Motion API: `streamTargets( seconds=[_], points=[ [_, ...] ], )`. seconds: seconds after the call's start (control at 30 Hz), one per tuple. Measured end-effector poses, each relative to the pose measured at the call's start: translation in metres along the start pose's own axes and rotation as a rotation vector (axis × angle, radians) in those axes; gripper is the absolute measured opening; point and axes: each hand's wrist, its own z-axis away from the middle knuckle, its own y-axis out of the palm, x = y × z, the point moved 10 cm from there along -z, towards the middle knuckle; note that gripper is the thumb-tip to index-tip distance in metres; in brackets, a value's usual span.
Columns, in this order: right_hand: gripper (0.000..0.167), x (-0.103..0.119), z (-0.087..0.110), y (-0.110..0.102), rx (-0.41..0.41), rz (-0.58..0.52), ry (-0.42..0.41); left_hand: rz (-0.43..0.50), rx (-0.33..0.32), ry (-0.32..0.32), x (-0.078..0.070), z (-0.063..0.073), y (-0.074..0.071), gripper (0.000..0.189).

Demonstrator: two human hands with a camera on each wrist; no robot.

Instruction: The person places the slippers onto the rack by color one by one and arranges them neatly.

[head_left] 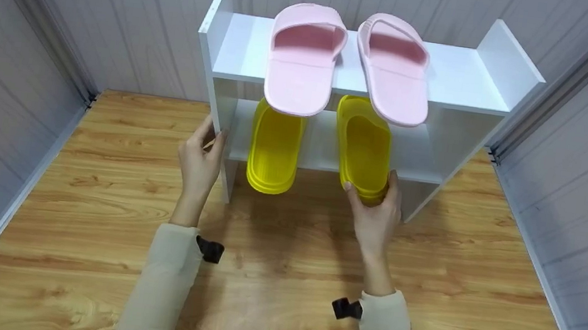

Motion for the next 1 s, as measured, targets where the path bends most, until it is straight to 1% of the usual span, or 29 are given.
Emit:
streamTargets(
  seconds=[0.07, 0.2, 0.3, 0.37, 0.43, 0.5, 0.6, 0.67, 0.83, 0.9, 1.0],
  points=[
    [0.083, -0.001, -0.001, -0.001, 0.010, -0.001, 0.003, -0.003, -0.002, -0.002, 0.007, -0.001, 0.001, 0.034],
    [0.081, -0.002, -0.004, -0.007, 0.014, -0.020, -0.010, -0.013, -0.001, -0.010, 0.011, -0.001, 0.001, 0.034],
    [0.074, 0.000, -0.006, -0.014, 0.017, -0.089, -0.036, -0.012, 0.001, -0.008, 0.012, -0.001, 0.001, 0.034],
    [0.069, 0.004, -0.008, -0.019, 0.022, -0.160, -0.074, -0.012, 0.004, -0.010, 0.012, -0.001, 0.000, 0.035],
    [0.065, 0.014, -0.008, -0.026, 0.030, -0.234, -0.122, -0.011, 0.009, -0.011, 0.012, -0.001, 0.001, 0.035],
    [0.061, 0.024, -0.007, -0.034, 0.034, -0.270, -0.174, -0.009, 0.012, -0.009, 0.012, -0.002, 0.001, 0.036],
    [0.056, 0.035, -0.005, -0.045, 0.032, -0.254, -0.222, -0.002, 0.017, 0.006, 0.010, -0.002, 0.002, 0.036],
    [0.054, 0.037, -0.005, -0.051, 0.029, -0.219, -0.250, 0.003, 0.014, 0.017, 0.007, -0.002, 0.003, 0.036],
    [0.050, 0.033, -0.005, -0.061, 0.045, -0.176, -0.298, 0.000, 0.032, 0.022, -0.018, 0.001, 0.003, 0.036],
    [0.049, 0.029, -0.006, -0.063, 0.059, -0.163, -0.309, -0.022, 0.045, 0.032, -0.016, 0.002, 0.004, 0.036],
    [0.050, 0.013, -0.009, -0.066, 0.091, -0.134, -0.318, -0.075, 0.068, 0.061, -0.003, 0.003, 0.005, 0.037]
  ],
)
